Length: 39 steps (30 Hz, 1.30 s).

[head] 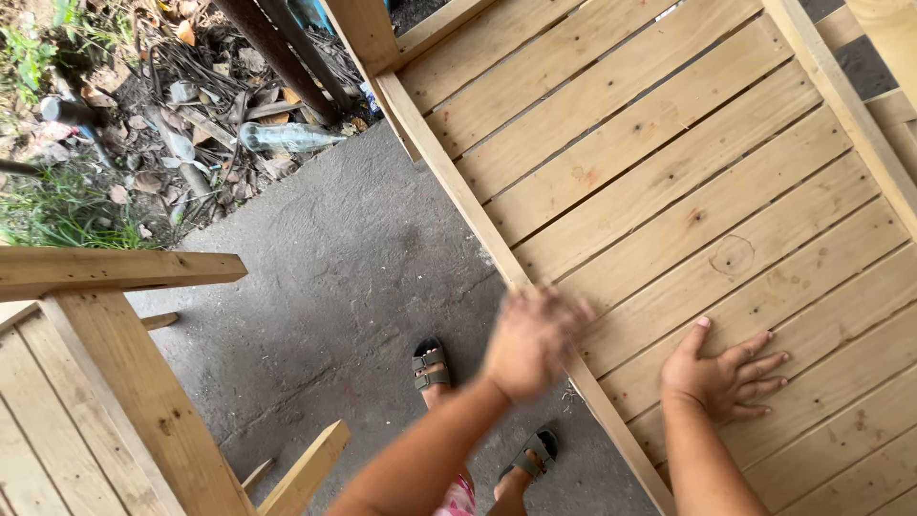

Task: The person sands the surface of a wooden chair using a sanding block. They move the sanding block back and forth across the slats and frame of the chair, smoothing the wood.

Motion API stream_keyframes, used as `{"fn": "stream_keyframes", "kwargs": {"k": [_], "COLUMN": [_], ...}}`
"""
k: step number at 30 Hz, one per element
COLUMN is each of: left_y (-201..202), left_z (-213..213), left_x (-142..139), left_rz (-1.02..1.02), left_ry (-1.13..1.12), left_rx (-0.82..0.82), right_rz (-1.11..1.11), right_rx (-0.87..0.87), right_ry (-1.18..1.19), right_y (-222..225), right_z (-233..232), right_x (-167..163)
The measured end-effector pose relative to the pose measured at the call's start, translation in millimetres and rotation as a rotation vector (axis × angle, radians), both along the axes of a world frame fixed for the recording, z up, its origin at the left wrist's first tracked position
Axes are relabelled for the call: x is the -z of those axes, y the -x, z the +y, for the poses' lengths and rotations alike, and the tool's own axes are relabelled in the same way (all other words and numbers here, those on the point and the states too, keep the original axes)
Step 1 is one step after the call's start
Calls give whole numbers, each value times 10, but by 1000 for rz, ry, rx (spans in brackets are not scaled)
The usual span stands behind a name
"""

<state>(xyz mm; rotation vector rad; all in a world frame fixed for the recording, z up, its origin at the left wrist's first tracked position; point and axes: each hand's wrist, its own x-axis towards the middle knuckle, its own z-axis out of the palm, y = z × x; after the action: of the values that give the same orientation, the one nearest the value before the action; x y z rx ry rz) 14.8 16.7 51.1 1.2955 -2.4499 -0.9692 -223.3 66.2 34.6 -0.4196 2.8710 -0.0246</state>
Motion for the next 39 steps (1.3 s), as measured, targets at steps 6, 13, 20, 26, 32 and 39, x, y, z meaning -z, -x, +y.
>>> {"fn": "stream_keyframes", "kwargs": {"k": [6, 13, 20, 26, 32, 39], "left_y": [-165, -684, 52, -445, -636, 22], "left_z": [-183, -1608, 75, -775, -1772, -19], "left_x": [358, 497, 169, 359, 579, 322], "left_rz": [197, 312, 156, 156, 258, 289], "left_ry": [126, 411, 14, 226, 435, 126], "left_rx": [162, -408, 138, 37, -548, -196], "right_rz": [2, 4, 12, 7, 15, 60], "right_rx": [7, 18, -5, -2, -14, -524], "right_ry": [1, -3, 8, -5, -5, 132], "right_y": [-19, 22, 24, -9, 124, -64], "right_z": [-27, -3, 4, -17, 89, -235], "right_x": [-11, 46, 44, 10, 190, 372]}}
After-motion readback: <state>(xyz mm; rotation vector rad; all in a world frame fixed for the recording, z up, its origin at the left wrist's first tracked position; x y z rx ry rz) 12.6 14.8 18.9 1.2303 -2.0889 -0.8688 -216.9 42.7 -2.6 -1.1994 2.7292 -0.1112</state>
